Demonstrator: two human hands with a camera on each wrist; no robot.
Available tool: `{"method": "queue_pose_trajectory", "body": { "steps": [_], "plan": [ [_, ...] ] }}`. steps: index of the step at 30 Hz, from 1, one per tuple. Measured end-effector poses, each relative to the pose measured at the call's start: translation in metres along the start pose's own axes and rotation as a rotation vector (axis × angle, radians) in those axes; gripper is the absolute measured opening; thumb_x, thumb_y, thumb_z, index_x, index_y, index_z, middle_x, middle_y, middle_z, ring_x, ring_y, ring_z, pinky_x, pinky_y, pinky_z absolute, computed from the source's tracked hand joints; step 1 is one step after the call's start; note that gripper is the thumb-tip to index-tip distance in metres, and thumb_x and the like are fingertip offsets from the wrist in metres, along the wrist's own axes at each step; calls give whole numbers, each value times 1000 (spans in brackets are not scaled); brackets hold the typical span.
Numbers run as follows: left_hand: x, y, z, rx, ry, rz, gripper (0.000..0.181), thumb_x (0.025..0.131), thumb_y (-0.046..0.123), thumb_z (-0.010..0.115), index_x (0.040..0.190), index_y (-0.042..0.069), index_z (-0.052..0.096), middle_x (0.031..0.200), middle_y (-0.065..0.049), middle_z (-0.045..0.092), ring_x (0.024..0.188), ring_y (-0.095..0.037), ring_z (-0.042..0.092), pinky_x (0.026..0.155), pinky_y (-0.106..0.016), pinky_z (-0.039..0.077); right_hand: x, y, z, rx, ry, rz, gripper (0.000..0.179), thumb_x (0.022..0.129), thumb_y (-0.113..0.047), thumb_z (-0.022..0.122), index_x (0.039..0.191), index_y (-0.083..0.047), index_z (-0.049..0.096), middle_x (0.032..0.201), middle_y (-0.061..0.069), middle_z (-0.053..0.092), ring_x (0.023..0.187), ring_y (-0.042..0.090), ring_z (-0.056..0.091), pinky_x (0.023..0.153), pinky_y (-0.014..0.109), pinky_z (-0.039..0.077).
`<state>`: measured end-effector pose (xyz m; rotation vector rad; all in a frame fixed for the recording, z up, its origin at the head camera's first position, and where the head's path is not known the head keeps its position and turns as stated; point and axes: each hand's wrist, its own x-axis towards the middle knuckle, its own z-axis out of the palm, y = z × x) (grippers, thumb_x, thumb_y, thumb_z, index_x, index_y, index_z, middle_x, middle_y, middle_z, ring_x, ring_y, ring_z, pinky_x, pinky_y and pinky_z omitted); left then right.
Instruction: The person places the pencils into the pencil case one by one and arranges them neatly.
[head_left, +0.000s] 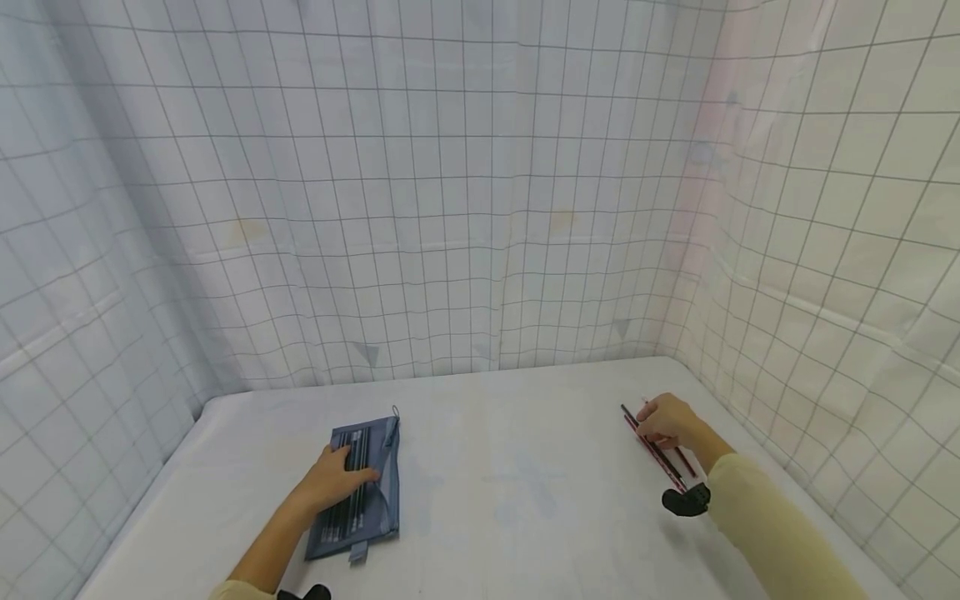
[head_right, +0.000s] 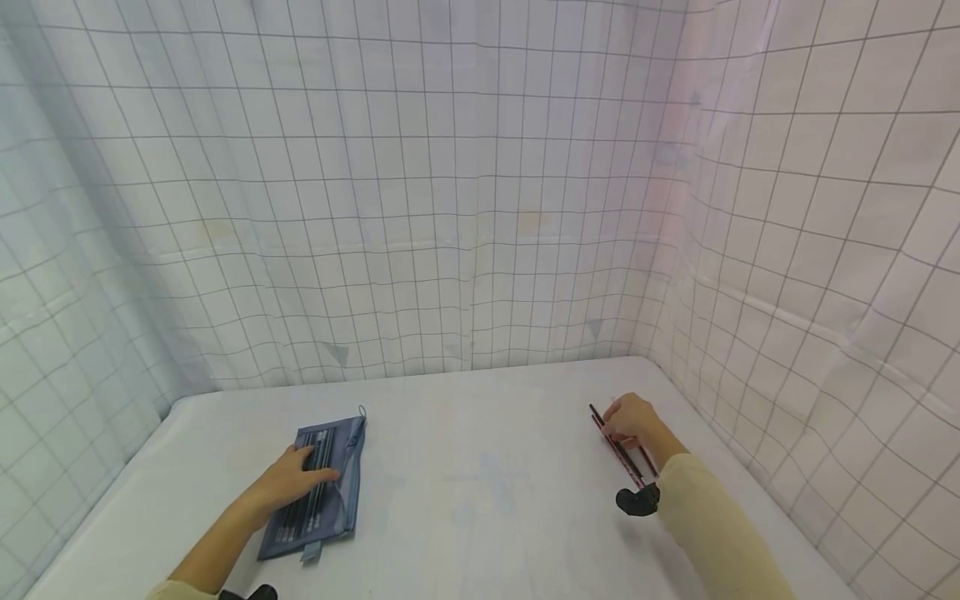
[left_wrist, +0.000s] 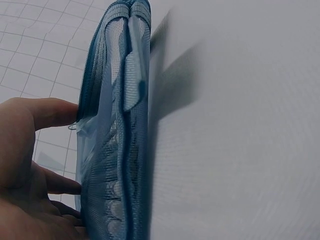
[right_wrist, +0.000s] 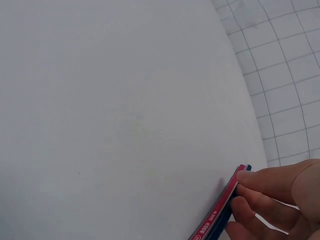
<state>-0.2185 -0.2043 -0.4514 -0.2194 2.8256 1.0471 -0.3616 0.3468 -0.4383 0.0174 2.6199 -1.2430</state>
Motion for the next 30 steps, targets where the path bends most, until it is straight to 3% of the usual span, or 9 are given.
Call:
{"method": "queue_pose_trajectory", "body": {
  "steps": [5,9,12,15,22,30],
  "plan": [
    [0,0,1,3,1,5,98,94,44,69,149,-24,25,153,-53,6,139,-69,14,110,-75,23,2,4,5,-182,75,-69,29,80,-2,81,106,6,73,93,14,71,79,24,66,63,36,58],
    [0,0,2,12,4,9,98,93,44,70,148,-24,25,152,-53,7,139,-69,15,110,-75,23,1,6,8,-369,136,-128,25,77,-7,80,102,0,78,104,18,72,91,35,68,70,44,58],
    [-1,0,2,11,3,6,98,94,44,70,149,-24,25,152,-53,6,139,-69,15,110,-76,23,0,5,10,-429,153,-142,23,78,-8,79,100,-3,79,107,18,73,102,42,66,77,51,56],
    [-1,-1,2,1,-1,1,98,94,44,69,149,-23,24,153,-53,4,139,-69,13,110,-76,22,-1,3,11,-432,154,-135,23,77,-8,78,100,-4,79,104,16,73,101,42,67,76,53,56],
    [-1,-3,3,-1,-3,-2,99,94,45,70,149,-23,24,153,-52,5,140,-69,13,110,-76,22,2,5,9,-444,154,-110,18,78,-10,77,96,-7,79,100,14,72,86,30,64,66,45,53],
    [-2,-1,3,-4,4,-3,99,94,44,70,149,-23,24,153,-52,4,139,-69,12,110,-76,21,5,3,3,-351,162,-130,21,84,-13,74,103,-4,79,116,25,68,99,39,62,81,55,51]
  ]
}}
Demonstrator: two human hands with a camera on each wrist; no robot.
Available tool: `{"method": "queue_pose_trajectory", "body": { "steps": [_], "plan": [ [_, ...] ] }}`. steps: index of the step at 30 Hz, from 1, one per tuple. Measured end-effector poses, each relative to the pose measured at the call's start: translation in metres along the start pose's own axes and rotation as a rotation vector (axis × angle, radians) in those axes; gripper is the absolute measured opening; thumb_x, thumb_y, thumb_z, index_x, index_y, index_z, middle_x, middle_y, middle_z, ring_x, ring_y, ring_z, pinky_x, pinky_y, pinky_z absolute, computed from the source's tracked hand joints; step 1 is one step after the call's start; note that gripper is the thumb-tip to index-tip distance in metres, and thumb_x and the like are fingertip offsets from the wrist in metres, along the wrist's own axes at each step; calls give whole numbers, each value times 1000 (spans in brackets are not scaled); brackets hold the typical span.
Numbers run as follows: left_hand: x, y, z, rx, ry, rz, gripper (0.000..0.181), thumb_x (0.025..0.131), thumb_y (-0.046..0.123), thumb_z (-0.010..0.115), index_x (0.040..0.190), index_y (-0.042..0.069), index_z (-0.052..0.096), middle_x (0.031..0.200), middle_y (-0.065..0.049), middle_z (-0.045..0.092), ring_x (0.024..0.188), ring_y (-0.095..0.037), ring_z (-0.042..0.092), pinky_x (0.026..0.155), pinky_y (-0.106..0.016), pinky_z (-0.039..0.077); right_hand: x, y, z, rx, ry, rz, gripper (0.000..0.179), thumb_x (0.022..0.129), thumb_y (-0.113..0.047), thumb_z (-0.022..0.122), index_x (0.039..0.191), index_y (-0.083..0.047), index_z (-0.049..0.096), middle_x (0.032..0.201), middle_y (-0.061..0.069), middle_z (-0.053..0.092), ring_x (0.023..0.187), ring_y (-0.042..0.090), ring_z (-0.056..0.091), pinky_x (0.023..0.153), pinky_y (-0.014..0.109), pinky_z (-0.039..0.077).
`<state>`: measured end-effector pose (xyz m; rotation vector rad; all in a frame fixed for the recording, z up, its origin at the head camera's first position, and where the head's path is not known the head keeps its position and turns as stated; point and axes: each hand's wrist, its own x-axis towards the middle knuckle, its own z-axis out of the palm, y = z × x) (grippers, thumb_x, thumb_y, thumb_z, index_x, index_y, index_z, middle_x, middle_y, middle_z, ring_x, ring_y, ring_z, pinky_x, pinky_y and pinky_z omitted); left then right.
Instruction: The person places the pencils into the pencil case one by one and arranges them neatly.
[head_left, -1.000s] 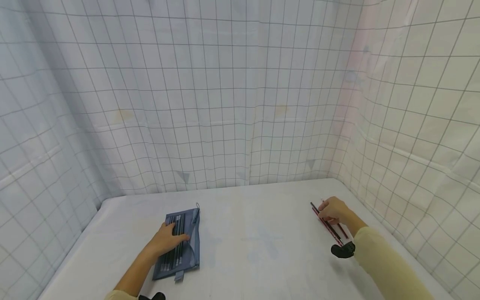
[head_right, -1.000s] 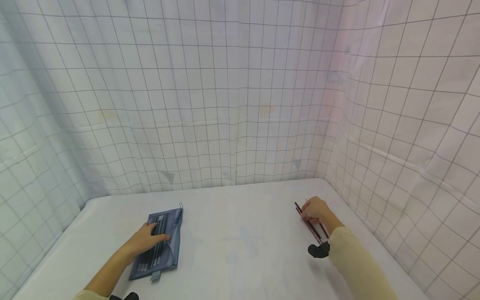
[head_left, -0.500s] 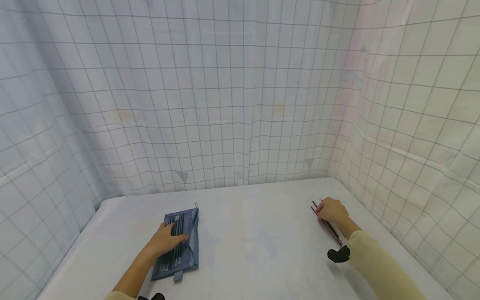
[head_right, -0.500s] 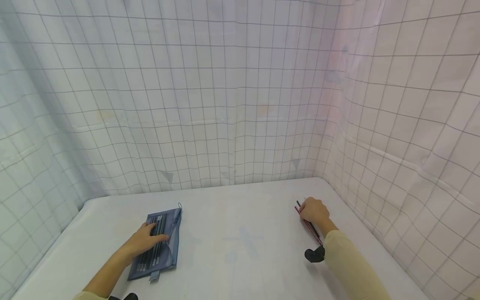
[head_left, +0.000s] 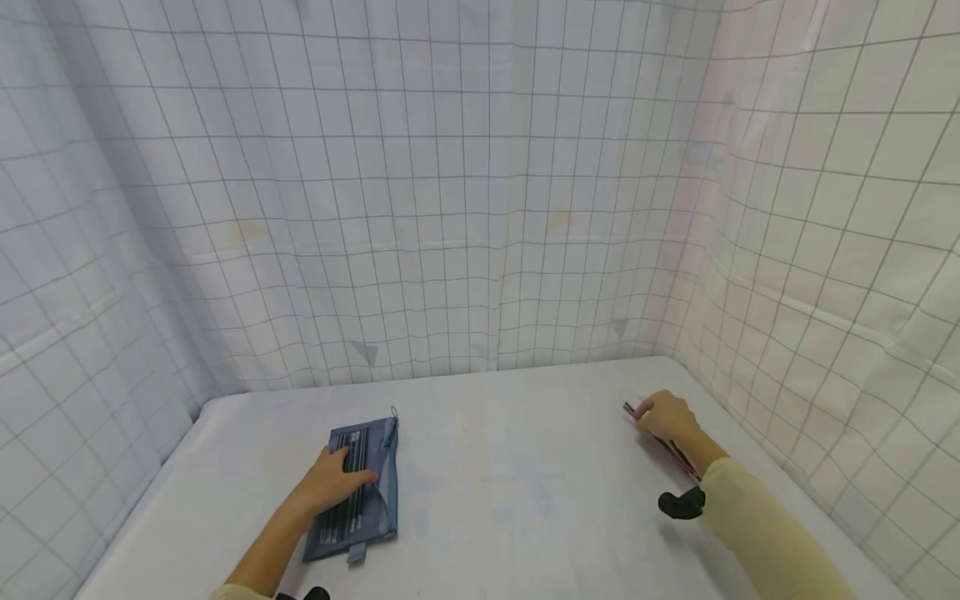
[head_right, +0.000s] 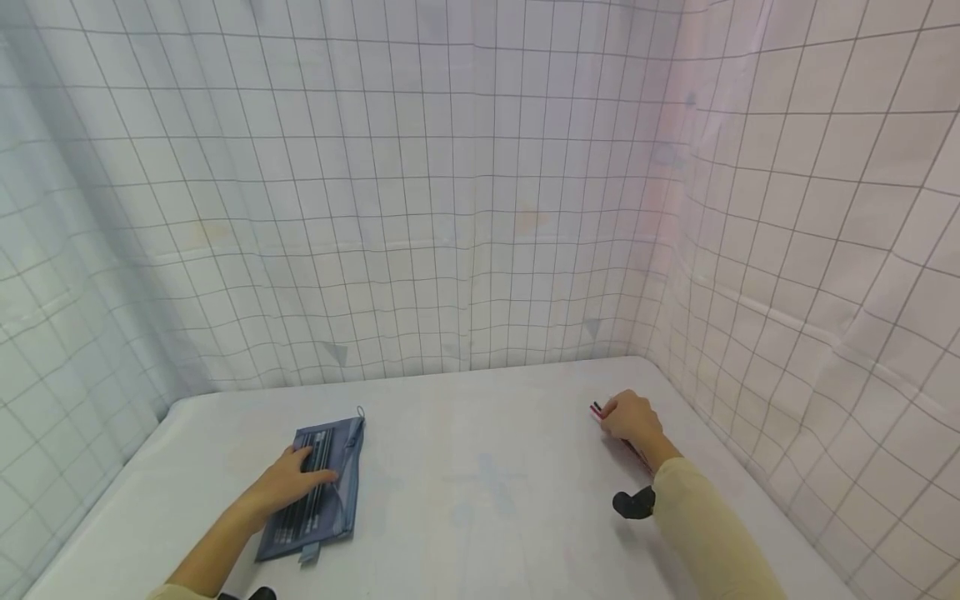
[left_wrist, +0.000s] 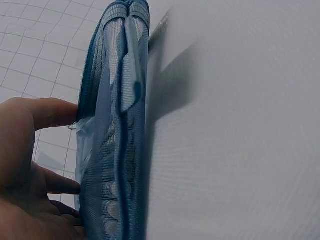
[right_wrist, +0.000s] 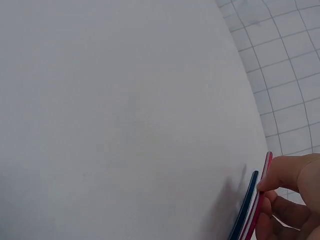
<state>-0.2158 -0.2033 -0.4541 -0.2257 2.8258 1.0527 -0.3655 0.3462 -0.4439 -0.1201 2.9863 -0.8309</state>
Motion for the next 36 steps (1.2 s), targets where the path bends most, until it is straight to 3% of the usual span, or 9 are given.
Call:
{"method": "queue_pose_trajectory", "body": {
  "steps": [5,12,21,26,36],
  "plan": [
    [0,0,0,8,2,2,99,94,44,70,149,-24,24,152,-53,5,139,-69,13,110,-76,22,2,-1,0,147,-6,-17,27,86,-11,70,110,0,78,130,31,61,102,38,59,77,46,53],
    [0,-1,1,5,5,4,99,93,45,70,148,-24,25,152,-53,5,139,-70,13,110,-76,21,3,-11,4,553,-82,119,38,95,-5,66,129,12,63,102,13,67,79,18,60,67,31,55],
    [-1,3,-2,-9,-4,1,98,94,43,69,149,-24,24,153,-53,5,140,-69,12,111,-76,20,2,-30,11,918,-147,184,43,92,7,64,133,16,53,98,8,65,78,15,63,67,25,56],
    [-1,2,-2,-10,-6,8,98,94,44,70,149,-24,24,152,-53,5,140,-69,12,111,-76,21,4,-40,20,1004,-164,197,35,92,10,62,126,14,57,93,7,65,76,14,65,65,24,57],
    [1,0,0,-6,-1,10,100,93,46,70,148,-24,25,152,-53,5,140,-69,13,111,-75,21,8,-69,39,1026,-182,219,40,91,11,64,130,14,55,103,14,62,87,22,66,72,29,61]
  ]
}}
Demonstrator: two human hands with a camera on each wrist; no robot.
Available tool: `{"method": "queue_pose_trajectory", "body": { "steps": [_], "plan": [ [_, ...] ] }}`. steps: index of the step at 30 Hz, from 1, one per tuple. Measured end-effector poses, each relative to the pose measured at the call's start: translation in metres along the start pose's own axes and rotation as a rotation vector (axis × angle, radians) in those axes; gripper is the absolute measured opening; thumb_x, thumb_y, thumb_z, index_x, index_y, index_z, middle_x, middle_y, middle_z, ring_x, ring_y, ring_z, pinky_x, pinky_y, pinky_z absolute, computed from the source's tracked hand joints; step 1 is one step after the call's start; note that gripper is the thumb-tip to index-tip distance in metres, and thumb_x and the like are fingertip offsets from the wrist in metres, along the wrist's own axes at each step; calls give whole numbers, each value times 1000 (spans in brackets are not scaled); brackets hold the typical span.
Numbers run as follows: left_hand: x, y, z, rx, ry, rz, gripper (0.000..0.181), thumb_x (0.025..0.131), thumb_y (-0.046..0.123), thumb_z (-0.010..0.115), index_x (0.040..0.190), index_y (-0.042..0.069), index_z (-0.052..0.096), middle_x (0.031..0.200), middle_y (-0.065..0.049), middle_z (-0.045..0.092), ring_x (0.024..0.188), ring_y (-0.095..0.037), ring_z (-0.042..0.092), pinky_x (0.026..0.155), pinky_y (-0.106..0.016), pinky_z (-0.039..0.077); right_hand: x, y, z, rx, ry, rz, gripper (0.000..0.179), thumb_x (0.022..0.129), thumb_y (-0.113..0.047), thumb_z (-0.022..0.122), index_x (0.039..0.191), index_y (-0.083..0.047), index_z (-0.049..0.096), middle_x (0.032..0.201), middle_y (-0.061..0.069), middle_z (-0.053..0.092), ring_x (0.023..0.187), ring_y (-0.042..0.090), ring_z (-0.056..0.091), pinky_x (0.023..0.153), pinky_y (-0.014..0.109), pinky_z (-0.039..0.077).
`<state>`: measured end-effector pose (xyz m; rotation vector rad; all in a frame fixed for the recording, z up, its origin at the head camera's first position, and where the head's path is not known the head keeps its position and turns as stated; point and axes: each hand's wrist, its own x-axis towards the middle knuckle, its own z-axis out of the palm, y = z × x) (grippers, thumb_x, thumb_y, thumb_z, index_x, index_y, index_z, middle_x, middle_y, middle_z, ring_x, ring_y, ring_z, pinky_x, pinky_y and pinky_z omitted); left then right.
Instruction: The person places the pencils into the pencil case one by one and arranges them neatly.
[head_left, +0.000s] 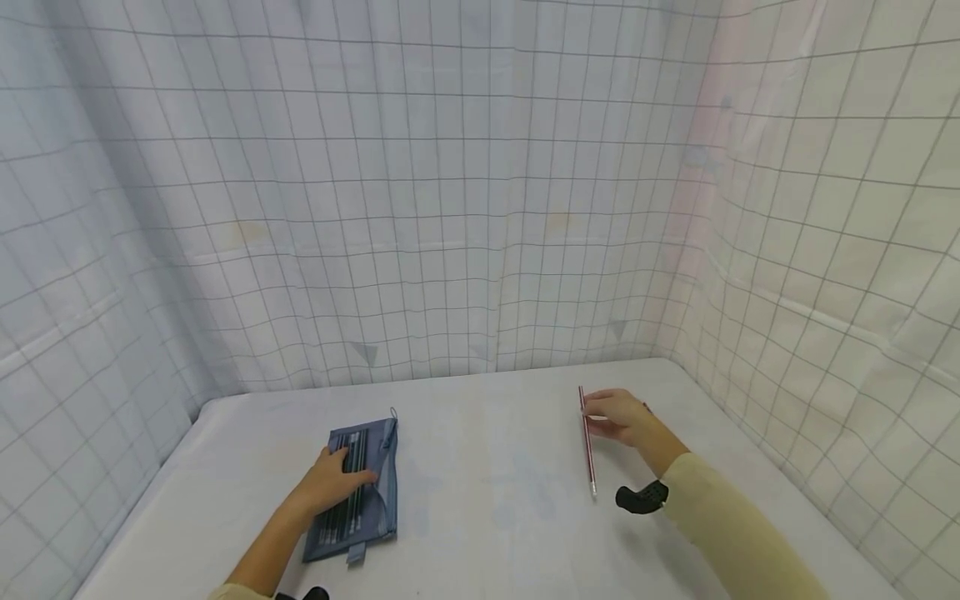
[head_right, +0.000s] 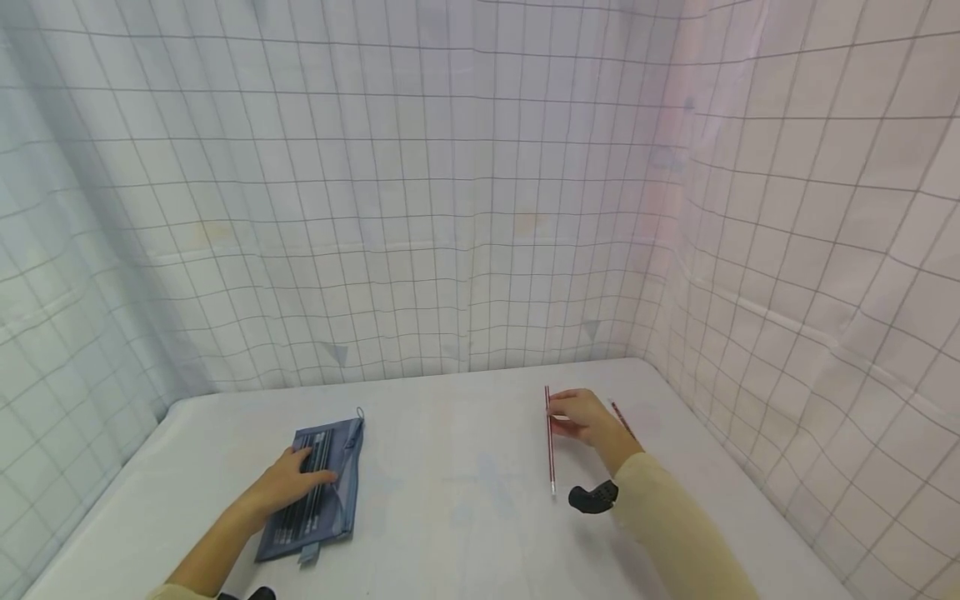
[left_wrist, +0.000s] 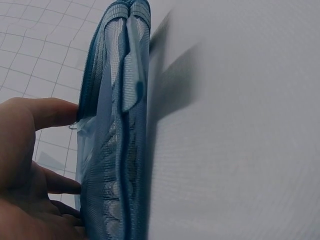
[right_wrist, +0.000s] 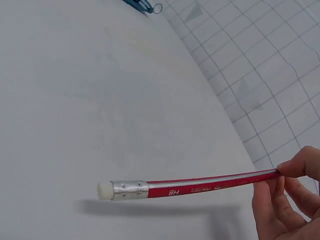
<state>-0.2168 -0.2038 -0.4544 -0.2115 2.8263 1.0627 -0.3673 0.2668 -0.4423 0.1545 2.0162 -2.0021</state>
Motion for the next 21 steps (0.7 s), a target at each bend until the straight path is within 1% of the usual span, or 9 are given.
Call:
{"method": "queue_pose_trajectory", "body": {
  "steps": [6,13,21],
  "plan": [
    [-2,2,0,11,7,-4,97,94,43,69,148,-24,25,152,-53,6,139,-69,15,111,-75,22,4,3,20,8,-1,2,41,92,11,65,131,14,55,104,15,64,88,23,67,71,31,61],
    [-4,5,-2,16,6,-3,96,95,42,69,148,-24,25,152,-53,6,140,-69,14,111,-75,22,5,4,41,24,22,5,39,93,10,65,131,13,58,110,20,66,88,24,68,74,33,62],
    [-4,4,-1,15,-1,-8,96,95,42,69,148,-24,25,152,-53,7,139,-70,14,111,-75,23,5,4,62,44,16,-4,35,93,10,65,128,14,59,105,18,66,86,23,67,72,32,62]
  ]
}}
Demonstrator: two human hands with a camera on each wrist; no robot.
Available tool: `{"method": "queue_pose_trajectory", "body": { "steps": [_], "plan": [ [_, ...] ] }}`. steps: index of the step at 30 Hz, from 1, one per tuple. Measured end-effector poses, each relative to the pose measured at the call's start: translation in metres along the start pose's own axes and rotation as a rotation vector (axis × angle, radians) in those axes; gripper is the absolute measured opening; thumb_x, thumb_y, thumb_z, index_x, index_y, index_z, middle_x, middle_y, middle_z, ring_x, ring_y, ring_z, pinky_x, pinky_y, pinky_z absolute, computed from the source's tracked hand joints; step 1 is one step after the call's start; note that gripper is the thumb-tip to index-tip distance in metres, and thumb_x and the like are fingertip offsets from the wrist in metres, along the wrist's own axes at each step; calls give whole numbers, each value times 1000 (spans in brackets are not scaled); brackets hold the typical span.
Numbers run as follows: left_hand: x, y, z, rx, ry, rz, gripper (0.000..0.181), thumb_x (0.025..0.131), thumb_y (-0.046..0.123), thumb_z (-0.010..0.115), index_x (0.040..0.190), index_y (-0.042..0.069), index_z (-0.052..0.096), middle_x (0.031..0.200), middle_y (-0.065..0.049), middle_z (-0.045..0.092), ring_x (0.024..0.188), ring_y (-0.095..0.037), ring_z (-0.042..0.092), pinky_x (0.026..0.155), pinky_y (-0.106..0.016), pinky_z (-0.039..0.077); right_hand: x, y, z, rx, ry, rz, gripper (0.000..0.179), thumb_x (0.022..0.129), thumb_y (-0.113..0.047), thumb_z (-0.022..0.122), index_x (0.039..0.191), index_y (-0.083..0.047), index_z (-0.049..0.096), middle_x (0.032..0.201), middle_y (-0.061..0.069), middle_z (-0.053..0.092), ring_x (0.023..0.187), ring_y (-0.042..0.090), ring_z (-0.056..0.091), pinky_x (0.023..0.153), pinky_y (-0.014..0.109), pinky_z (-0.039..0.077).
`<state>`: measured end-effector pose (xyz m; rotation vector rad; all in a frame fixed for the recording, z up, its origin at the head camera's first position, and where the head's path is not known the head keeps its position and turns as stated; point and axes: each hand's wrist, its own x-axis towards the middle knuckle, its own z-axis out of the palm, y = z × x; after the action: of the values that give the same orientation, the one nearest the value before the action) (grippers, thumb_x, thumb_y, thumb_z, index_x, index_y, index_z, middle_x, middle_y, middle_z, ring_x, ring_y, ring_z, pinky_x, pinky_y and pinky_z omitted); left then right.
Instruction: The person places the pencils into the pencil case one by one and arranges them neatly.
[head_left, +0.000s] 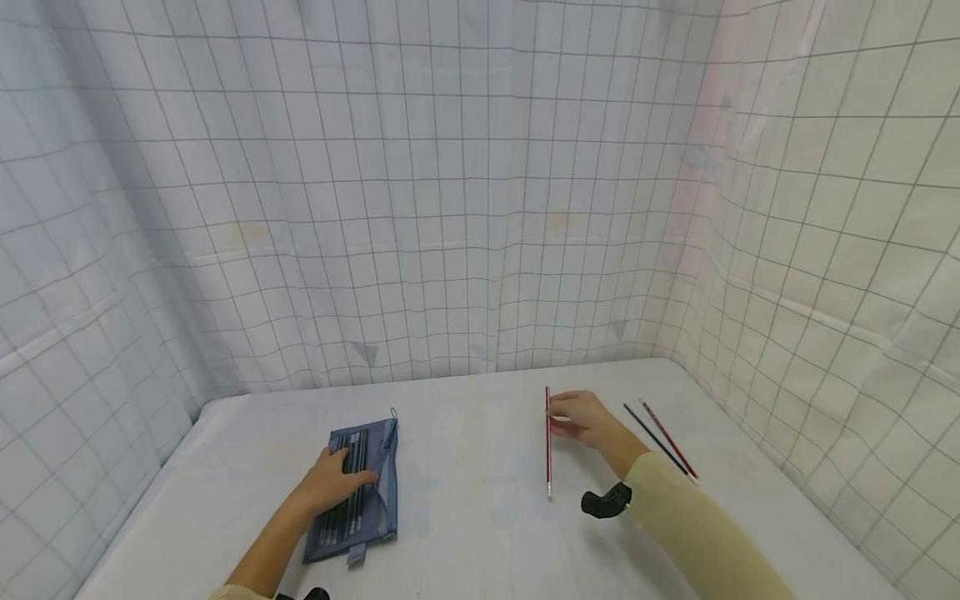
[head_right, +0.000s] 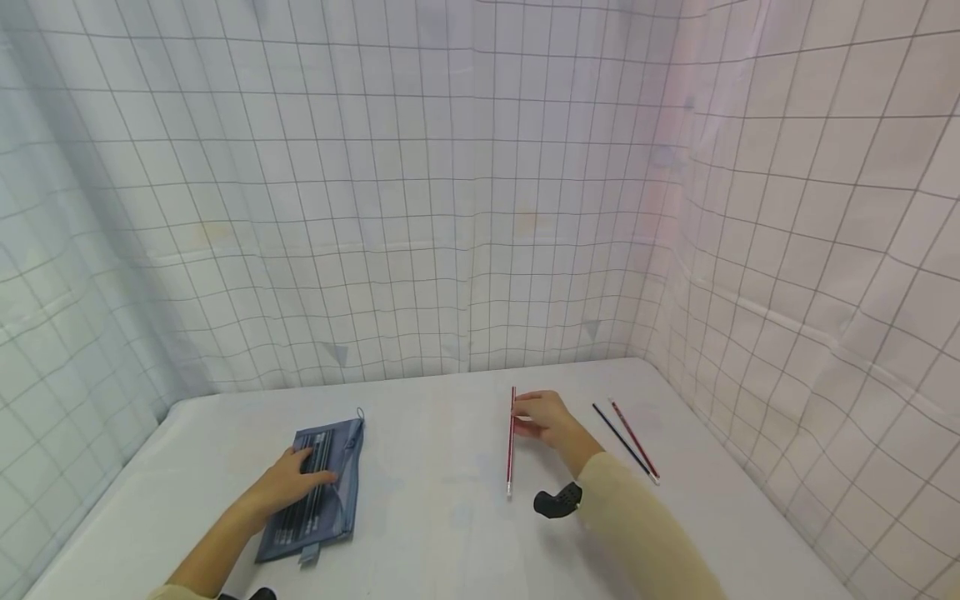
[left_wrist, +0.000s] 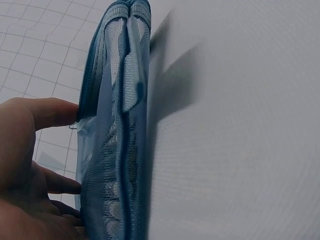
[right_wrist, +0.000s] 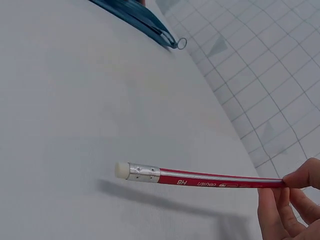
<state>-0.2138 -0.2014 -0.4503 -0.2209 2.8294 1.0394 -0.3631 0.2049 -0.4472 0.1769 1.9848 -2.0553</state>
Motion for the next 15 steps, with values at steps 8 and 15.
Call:
{"method": "queue_pose_trajectory", "body": {
  "steps": [8,15],
  "plan": [
    [1,-2,1,-21,-5,5,98,94,43,69,149,-24,23,152,-53,5,139,-69,12,111,-76,21,-2,-3,18,2,-10,13,37,94,9,66,130,13,59,111,22,65,91,27,69,72,32,62],
    [1,-3,0,-29,-11,4,99,95,44,69,149,-24,23,152,-53,4,140,-69,11,111,-76,20,-1,-3,38,1,-44,21,32,93,9,67,125,12,61,106,19,66,93,28,69,72,32,62]
  ]
}}
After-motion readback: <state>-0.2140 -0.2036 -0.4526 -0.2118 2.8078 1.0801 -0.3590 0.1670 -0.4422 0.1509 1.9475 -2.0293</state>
